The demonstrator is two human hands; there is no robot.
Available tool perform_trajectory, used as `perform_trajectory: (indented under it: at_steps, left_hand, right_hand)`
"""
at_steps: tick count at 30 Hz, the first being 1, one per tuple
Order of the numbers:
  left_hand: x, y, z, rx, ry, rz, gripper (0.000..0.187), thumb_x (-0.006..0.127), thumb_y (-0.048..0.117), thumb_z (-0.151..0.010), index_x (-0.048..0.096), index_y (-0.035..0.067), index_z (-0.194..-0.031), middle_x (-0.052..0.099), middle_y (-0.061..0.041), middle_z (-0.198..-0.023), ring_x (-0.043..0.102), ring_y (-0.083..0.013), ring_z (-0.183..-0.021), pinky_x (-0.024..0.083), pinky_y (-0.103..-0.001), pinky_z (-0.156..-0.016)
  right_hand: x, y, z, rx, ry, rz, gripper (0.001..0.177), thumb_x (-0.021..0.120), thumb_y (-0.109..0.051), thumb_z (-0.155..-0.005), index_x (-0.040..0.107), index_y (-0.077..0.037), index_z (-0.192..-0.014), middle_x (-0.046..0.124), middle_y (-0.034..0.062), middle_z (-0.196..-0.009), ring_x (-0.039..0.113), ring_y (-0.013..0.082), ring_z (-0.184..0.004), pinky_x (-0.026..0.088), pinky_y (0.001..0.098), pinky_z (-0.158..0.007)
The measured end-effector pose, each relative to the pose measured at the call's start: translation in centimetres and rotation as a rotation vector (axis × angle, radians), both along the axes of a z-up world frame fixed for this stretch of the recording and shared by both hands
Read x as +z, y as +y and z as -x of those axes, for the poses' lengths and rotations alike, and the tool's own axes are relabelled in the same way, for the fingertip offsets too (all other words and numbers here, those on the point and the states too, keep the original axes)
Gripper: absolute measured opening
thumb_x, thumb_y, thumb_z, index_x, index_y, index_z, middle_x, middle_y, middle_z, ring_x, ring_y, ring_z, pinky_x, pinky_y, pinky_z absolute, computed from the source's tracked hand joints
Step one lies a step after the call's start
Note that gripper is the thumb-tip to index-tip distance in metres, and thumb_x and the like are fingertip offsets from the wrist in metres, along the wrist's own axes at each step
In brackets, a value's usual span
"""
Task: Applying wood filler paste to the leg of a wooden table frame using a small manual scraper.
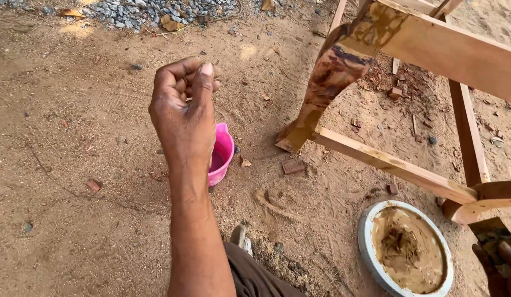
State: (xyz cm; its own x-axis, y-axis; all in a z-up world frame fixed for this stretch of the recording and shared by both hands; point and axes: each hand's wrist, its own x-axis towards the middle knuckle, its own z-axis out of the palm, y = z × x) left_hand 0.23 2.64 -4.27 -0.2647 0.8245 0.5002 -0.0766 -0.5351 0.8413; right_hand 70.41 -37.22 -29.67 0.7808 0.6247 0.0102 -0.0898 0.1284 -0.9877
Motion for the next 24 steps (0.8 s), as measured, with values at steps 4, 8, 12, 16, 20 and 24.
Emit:
perform_trajectory:
  at_steps: [4,8,12,16,20,24]
  left_hand:
    - [-0.4,0.5,-1.9,-0.026,0.056,0.012,0.016,0.069,0.014,-0.101,0.064,0.004,-0.113,0.076,-0.006,-0.096,0.075,-0.0108,-0.087,0.065,-0.022,-0.073]
    - [-2.4,1.4,-3.8,-0.043,0.127,0.049,0.014,0.068,0.012,-0.1,0.064,0.005,-0.112,0.078,-0.006,-0.098,0.077,-0.0108,-0.086,0.066,-0.023,-0.074]
    - [-2.2,0.9,-5.1,-0.051,0.204,0.091,0.014,0.069,0.01,-0.1,0.064,0.004,-0.112,0.077,-0.009,-0.099,0.076,-0.0125,-0.086,0.064,-0.025,-0.072]
    - [-2.7,0.8,-6.2,-0.051,0.241,0.069,0.014,0.067,0.007,-0.102,0.063,0.003,-0.114,0.076,-0.009,-0.101,0.076,-0.0132,-0.087,0.065,-0.025,-0.073]
    - [-3.3,0.4,-7.2,-0.071,0.19,-0.045,0.01,0.063,0.003,-0.106,0.061,0.002,-0.116,0.075,-0.01,-0.103,0.076,-0.0135,-0.091,0.067,-0.026,-0.079]
    - [-3.4,0.3,-8.0,-0.023,0.23,-0.083,0.009,0.063,0.002,-0.107,0.061,0.001,-0.116,0.075,-0.011,-0.103,0.075,-0.0139,-0.09,0.066,-0.026,-0.079]
  right_hand:
    - [2.7,3.2,9.3,-0.049,-0.23,0.12,0.028,0.053,-0.012,-0.119,0.048,0.004,-0.141,0.062,0.0191,-0.132,0.062,0.0333,-0.13,0.053,0.0525,-0.11]
    - [6.1,5.5,16.1,-0.118,-0.161,0.391,0.028,0.056,-0.013,-0.112,0.059,0.008,-0.13,0.068,0.027,-0.122,0.068,0.0371,-0.119,0.058,0.0448,-0.101]
    - [5.5,5.0,16.0,-0.172,0.052,0.217,0.023,0.061,-0.012,-0.111,0.061,0.004,-0.127,0.068,0.0218,-0.121,0.068,0.0307,-0.116,0.06,0.0435,-0.101]
    - [4.3,3.1,13.1,-0.239,0.271,0.008,0.018,0.065,-0.01,-0.108,0.061,-0.003,-0.123,0.068,0.0143,-0.119,0.069,0.0256,-0.111,0.062,0.0444,-0.098]
    - [3.5,2.7,11.4,-0.303,0.439,-0.146,0.021,0.066,-0.007,-0.105,0.055,-0.009,-0.123,0.068,0.0093,-0.117,0.07,0.0264,-0.104,0.062,0.046,-0.092]
    - [-0.2,2.7,8.7,-0.315,0.47,-0.173,0.025,0.067,-0.006,-0.104,0.049,-0.008,-0.122,0.065,0.0102,-0.116,0.069,0.0269,-0.102,0.063,0.0476,-0.089]
